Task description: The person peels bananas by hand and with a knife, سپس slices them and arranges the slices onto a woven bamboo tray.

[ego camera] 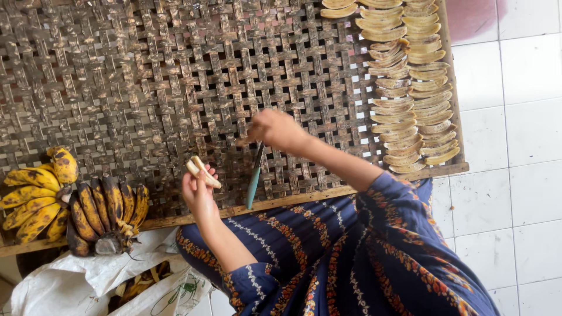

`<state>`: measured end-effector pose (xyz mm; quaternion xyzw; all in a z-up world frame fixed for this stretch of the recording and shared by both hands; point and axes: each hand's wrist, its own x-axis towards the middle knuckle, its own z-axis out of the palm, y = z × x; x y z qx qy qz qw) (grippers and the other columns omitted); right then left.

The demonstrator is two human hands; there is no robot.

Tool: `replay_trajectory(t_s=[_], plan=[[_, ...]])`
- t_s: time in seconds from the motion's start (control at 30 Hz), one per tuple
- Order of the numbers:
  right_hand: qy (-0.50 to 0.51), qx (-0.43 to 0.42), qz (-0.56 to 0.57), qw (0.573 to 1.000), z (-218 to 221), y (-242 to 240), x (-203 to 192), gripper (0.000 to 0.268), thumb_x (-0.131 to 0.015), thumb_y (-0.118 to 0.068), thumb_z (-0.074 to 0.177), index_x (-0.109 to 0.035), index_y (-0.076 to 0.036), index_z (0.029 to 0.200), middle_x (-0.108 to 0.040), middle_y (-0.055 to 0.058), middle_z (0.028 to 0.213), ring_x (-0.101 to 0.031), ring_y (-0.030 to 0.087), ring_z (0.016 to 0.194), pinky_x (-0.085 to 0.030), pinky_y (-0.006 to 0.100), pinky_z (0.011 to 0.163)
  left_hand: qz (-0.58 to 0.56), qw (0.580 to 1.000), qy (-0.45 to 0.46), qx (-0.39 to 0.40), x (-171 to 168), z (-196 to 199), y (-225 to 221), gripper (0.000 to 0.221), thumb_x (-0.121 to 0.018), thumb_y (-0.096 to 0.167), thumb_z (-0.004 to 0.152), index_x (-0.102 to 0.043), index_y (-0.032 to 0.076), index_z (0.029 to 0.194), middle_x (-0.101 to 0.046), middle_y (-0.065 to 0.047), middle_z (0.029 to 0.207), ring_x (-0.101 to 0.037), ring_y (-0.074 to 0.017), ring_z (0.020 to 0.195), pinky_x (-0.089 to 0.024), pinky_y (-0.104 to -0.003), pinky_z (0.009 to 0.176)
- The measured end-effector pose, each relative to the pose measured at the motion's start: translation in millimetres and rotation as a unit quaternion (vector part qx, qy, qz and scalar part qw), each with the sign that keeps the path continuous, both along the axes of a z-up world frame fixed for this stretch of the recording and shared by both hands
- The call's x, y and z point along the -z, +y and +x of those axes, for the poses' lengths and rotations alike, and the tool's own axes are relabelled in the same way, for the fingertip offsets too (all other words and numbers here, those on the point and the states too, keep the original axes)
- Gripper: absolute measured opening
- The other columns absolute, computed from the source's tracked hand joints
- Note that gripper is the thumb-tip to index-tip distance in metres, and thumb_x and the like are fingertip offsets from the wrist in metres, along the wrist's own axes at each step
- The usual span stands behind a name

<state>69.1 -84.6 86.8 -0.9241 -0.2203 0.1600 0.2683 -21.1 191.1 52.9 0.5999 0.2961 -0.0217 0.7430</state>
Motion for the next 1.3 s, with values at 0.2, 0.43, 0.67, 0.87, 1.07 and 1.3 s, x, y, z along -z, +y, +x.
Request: replay_trajectory(t_s=[0.2,0.43,0.67,0.87,1.07,1.3], plan=[[-0.326,0.186,-0.287,0.881,64,-151,75,0.021,-0.061,-0.018,0.100,-0.073,-0.024,0.117,-0.062,0.007,0.110,-0.056,0.023,0.096,-0.050,0.036,0.081,0.042,0.999,-0.004,0.002,0,-7,5,0.035,-0.062,0.012,0.101,-0.056,-0.004,0.132,-0.070,-0.016,0.118,-0.071,-0.0221,0.100,-0.061,-0.036,0.086],[-0.387,0.210,-0.357,0.824,106,-254,141,0.026,-0.063,-0.018,0.105,-0.066,-0.012,0.130,-0.058,0.014,0.122,-0.055,0.028,0.107,-0.048,0.041,0.090,0.014,1.000,0.009,0.002,1,-4,-12,0.034,-0.064,0.009,0.099,-0.056,-0.002,0.130,-0.070,-0.016,0.114,-0.071,-0.0209,0.096,-0.063,-0.037,0.079],[-0.344,0.241,-0.350,0.837,119,-264,171,0.045,-0.059,-0.006,0.103,-0.059,-0.005,0.148,-0.058,0.016,0.125,-0.059,0.028,0.106,-0.053,0.037,0.093,0.034,0.999,0.021,0.015,-7,-3,-19,0.034,-0.065,0.008,0.097,-0.057,-0.004,0.128,-0.062,-0.011,0.112,-0.070,-0.0226,0.101,-0.066,-0.042,0.083],[-0.372,0.349,-0.303,0.805,113,-223,147,0.057,-0.063,0.003,0.090,-0.052,0.008,0.146,-0.059,0.021,0.124,-0.062,0.028,0.110,-0.056,0.034,0.094,0.011,0.999,0.020,0.030,-15,-1,-30,0.032,-0.064,0.008,0.096,-0.057,-0.005,0.125,-0.066,-0.014,0.111,-0.070,-0.0242,0.105,-0.063,-0.044,0.086],[0.067,0.109,0.214,0.968,-9,-74,61,0.015,-0.064,-0.001,0.097,-0.071,-0.001,0.111,-0.075,0.016,0.110,-0.073,0.025,0.094,-0.058,0.030,0.082,0.015,0.993,0.081,0.089,-27,4,-72,0.030,-0.065,0.006,0.094,-0.058,-0.006,0.121,-0.070,-0.018,0.107,-0.075,-0.0294,0.089,-0.063,-0.044,0.080],[0.210,0.114,0.412,0.879,-86,-2,59,0.029,-0.062,-0.016,0.105,-0.061,0.000,0.129,-0.075,0.015,0.112,-0.073,0.022,0.101,-0.061,0.038,0.089,0.064,0.982,0.007,0.176,10,-12,-108,0.029,-0.065,0.005,0.097,-0.064,-0.004,0.125,-0.075,-0.015,0.116,-0.074,-0.0182,0.101,-0.061,-0.030,0.089]])
